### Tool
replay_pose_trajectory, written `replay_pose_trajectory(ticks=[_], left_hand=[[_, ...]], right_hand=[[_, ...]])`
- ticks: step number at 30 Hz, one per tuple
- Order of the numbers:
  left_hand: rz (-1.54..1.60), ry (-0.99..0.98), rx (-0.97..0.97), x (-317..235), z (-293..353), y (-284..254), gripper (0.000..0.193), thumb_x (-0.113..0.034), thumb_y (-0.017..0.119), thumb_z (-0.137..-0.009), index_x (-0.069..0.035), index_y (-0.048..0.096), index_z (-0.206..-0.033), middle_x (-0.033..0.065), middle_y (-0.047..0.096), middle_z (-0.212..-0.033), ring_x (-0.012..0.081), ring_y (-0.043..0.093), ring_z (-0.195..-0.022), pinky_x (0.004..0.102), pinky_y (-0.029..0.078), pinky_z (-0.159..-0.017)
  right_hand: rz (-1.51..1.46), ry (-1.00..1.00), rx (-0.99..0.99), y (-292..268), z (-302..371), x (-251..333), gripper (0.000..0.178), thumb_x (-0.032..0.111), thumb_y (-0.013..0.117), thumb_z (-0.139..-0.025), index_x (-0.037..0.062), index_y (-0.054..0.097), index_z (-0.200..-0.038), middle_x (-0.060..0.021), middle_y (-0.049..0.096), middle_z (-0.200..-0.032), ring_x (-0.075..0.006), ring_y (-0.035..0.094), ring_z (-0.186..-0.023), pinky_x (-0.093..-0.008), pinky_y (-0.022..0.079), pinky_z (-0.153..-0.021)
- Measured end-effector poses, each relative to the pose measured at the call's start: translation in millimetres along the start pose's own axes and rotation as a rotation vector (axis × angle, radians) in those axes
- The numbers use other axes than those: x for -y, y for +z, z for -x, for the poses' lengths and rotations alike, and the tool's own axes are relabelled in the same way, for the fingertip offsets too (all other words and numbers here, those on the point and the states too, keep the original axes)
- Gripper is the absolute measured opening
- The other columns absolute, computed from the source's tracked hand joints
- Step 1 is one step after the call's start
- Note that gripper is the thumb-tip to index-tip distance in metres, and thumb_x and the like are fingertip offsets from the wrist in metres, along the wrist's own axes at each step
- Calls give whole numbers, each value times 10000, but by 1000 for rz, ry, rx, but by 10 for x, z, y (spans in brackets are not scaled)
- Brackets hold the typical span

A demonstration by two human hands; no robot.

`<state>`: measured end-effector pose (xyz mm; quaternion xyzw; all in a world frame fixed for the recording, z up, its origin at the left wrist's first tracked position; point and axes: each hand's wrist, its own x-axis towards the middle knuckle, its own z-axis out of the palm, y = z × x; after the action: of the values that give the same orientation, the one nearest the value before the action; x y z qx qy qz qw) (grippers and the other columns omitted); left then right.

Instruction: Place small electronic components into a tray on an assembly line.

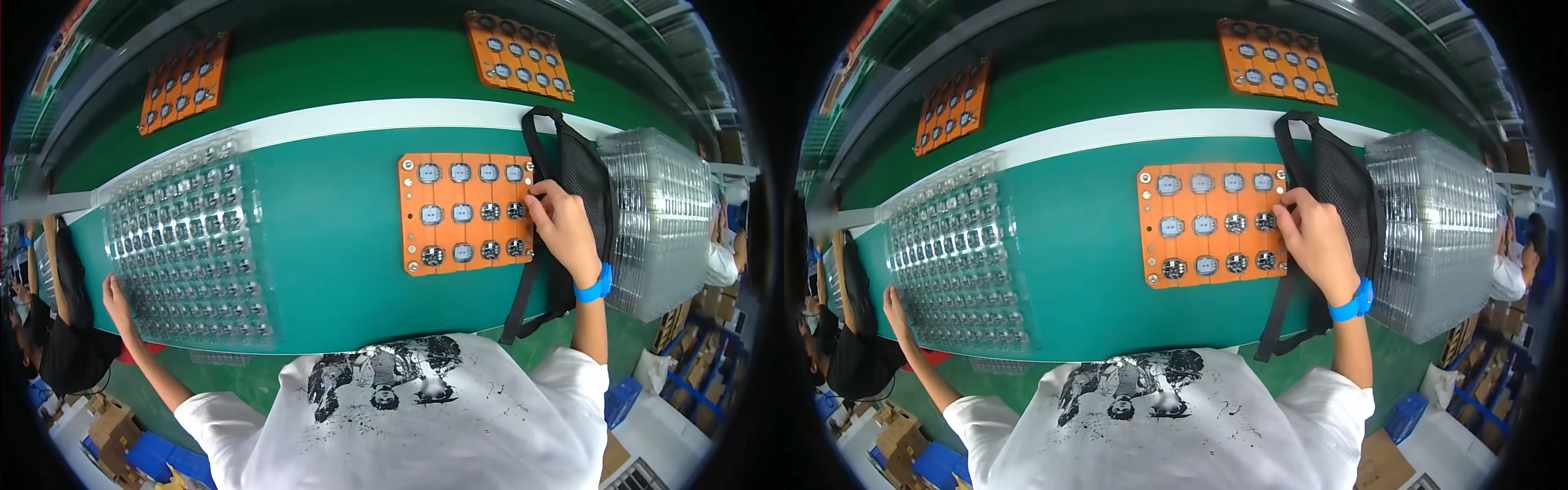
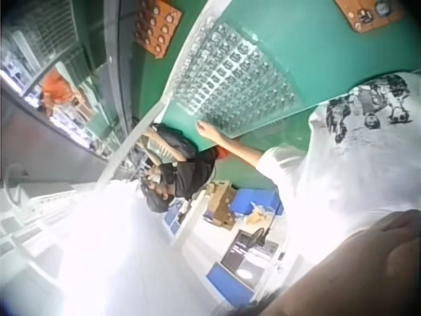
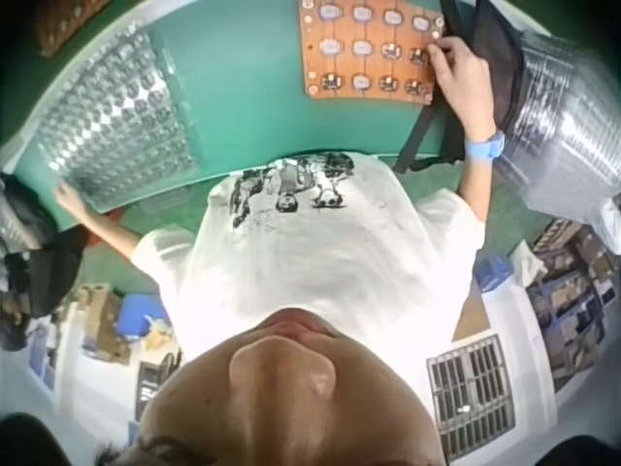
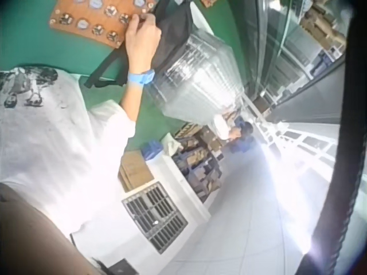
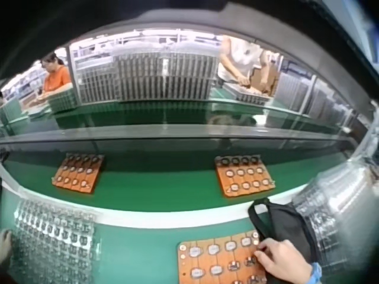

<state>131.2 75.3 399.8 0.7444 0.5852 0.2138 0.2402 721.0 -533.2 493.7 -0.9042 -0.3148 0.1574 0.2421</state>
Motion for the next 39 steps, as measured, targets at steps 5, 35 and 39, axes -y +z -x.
replay_pose_trajectory(ticks=[5,35,39], left_hand=[[-141,95,23,-883,421,67,311,-211,492,-984,22,620,-1147,128,648,-1000,193,590,-937,321,459,-869],[-239,1220,317,-4282,1035,2133,91,-22,629,-756,-10,655,-843,133,542,-946,305,526,-931,418,453,-776],[-349,1340,128,-4449,1120,2142,163,24,612,-695,-2,612,-856,130,543,-902,310,526,-910,412,454,-772]], right_hand=[[-300,143,-18,53,89,231,196,148,533,-975,-17,569,-875,-16,560,-587,-65,538,-486,-216,399,-416],[164,-779,-140,44,-1015,1470,76,84,654,-819,18,681,-844,-126,593,-794,-313,615,-722,-408,494,-625],[219,-723,-15,21,-504,1068,64,34,683,-788,8,672,-846,-103,576,-771,-284,600,-684,-372,492,-602]])
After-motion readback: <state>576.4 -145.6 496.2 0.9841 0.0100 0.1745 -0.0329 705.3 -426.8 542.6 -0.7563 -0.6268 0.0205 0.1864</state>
